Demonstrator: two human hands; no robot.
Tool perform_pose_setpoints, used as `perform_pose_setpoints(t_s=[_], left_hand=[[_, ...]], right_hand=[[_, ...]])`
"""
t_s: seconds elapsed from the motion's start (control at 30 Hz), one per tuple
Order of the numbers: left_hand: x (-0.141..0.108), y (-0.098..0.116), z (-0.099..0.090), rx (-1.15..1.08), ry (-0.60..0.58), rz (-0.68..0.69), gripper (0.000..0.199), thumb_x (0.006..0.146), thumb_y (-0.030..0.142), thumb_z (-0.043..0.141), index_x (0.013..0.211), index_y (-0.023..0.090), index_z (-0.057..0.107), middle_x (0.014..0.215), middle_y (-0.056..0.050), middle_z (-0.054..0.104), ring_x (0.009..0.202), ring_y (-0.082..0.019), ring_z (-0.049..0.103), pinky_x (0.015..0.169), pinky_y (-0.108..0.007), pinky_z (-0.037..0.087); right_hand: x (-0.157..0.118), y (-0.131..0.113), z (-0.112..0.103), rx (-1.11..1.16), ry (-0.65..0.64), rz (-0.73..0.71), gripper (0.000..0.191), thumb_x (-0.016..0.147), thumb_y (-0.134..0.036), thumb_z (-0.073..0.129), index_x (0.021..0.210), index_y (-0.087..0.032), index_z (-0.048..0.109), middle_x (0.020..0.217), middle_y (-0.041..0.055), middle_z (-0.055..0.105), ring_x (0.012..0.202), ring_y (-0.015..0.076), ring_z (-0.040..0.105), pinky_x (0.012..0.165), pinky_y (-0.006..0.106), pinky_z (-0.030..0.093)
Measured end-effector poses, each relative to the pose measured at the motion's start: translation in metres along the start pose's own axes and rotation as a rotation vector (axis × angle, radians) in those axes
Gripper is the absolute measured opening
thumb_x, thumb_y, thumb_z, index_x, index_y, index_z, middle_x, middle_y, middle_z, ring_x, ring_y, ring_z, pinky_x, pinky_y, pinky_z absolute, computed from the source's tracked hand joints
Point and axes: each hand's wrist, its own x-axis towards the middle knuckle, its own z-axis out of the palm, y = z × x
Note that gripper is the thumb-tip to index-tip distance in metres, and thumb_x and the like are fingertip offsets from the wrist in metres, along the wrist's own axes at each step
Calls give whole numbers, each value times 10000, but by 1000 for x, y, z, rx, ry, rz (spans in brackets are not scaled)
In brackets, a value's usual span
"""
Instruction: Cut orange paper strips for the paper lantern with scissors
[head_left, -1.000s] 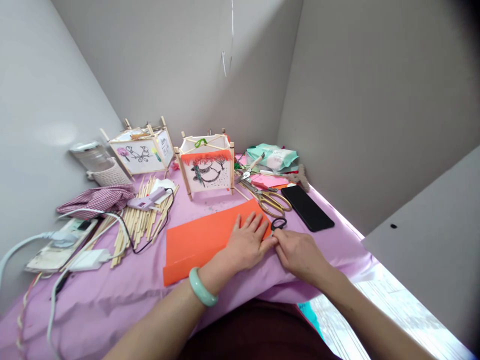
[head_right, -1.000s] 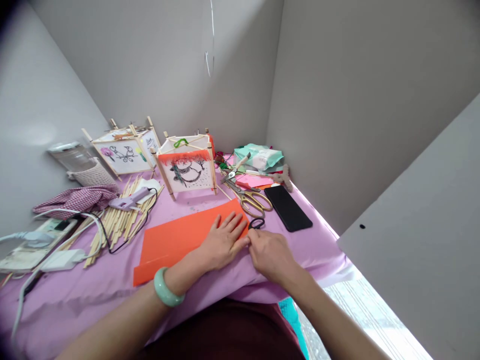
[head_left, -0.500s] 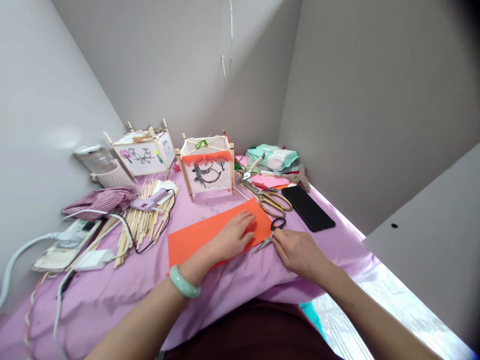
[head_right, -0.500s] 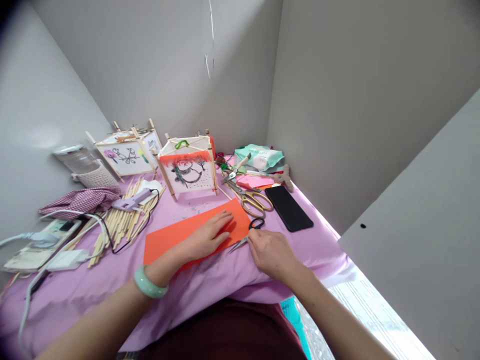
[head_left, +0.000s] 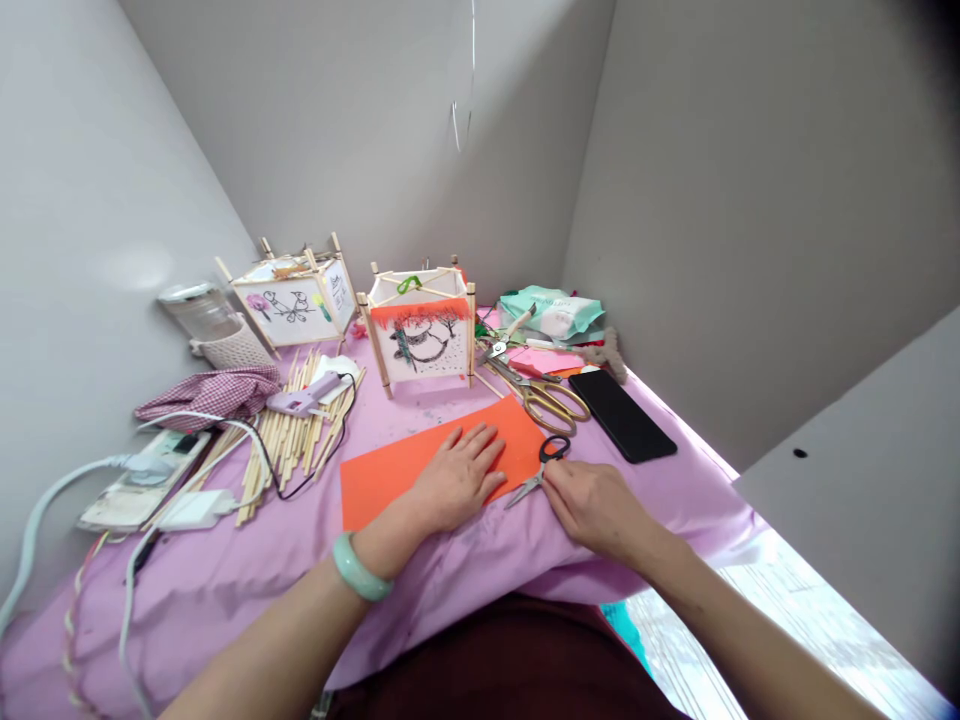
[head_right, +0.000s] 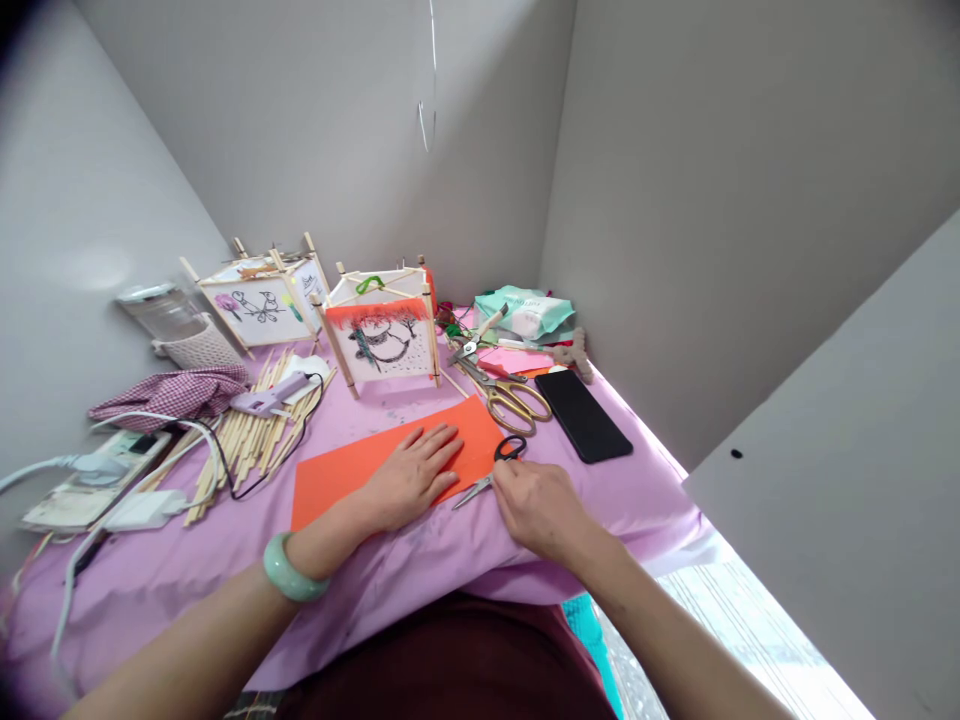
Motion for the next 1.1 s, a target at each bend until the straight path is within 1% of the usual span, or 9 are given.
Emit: perform_pose_setpoints(t_s=[0.17, 0.3, 0.5, 0.63, 0.73, 0.87, 1.1], left_hand=[[0, 1, 0, 5, 10, 0, 556, 926, 459, 185, 1363, 159, 353, 1443, -97, 325, 1345, -207, 242, 1101, -429, 178], [0, 2, -2, -1, 5, -4, 556, 924, 464, 187, 1360, 163, 356, 1443, -93, 324, 1347, -205, 238, 1101, -428, 176], [0, 1, -1, -8, 7, -5, 555, 925, 464, 173, 1361, 170, 352, 1447, -89, 318, 1348, -204, 233, 1098, -425, 176], [-1, 0, 0, -6, 14, -6, 552, 926, 460, 174, 1352, 167, 366, 1444, -93, 325, 1344, -204, 242, 1098, -418, 173], [0, 1, 0, -1, 22, -8, 554, 927, 458, 173, 1350, 156, 365, 1440, -101, 329, 1344, -206, 242, 1095, -416, 177], [0, 1, 0, -1, 22, -12, 558, 928, 459, 160, 1348, 157, 368, 1437, -100, 335, 1343, -207, 243, 1093, -415, 172], [-1, 1, -3, -15, 7, 0, 547, 931, 448, 161, 1353, 165, 363, 1430, -98, 349, 1343, -204, 242, 1090, -411, 167]], right_hand=[[-4, 10, -1, 41, -17, -84, 222, 903, -206, 358, 739, -150, 496, 639, 17, 544, 588, 112, 477, 590, 244, 274], [-7, 13, -2, 52, -11, -108, 227, 907, -219, 360, 736, -152, 494, 634, 12, 536, 584, 111, 470, 590, 242, 276], [-1, 2, 2, 58, 29, -75, 220, 903, -200, 360, 744, -150, 504, 645, 16, 545, 601, 112, 478, 599, 241, 278], [2, -3, 4, 55, 7, -69, 211, 899, -196, 361, 743, -151, 494, 644, 15, 539, 600, 114, 473, 597, 244, 277], [-1, -2, 2, 67, -25, -95, 221, 906, -210, 353, 740, -152, 488, 639, 13, 531, 594, 114, 467, 594, 244, 280], [-5, -3, 0, 72, -41, -84, 227, 910, -204, 343, 739, -155, 483, 645, 13, 526, 596, 115, 467, 596, 246, 281], [4, -13, 4, 65, -34, -65, 199, 901, -197, 361, 748, -160, 484, 659, 13, 540, 605, 121, 482, 594, 256, 270]])
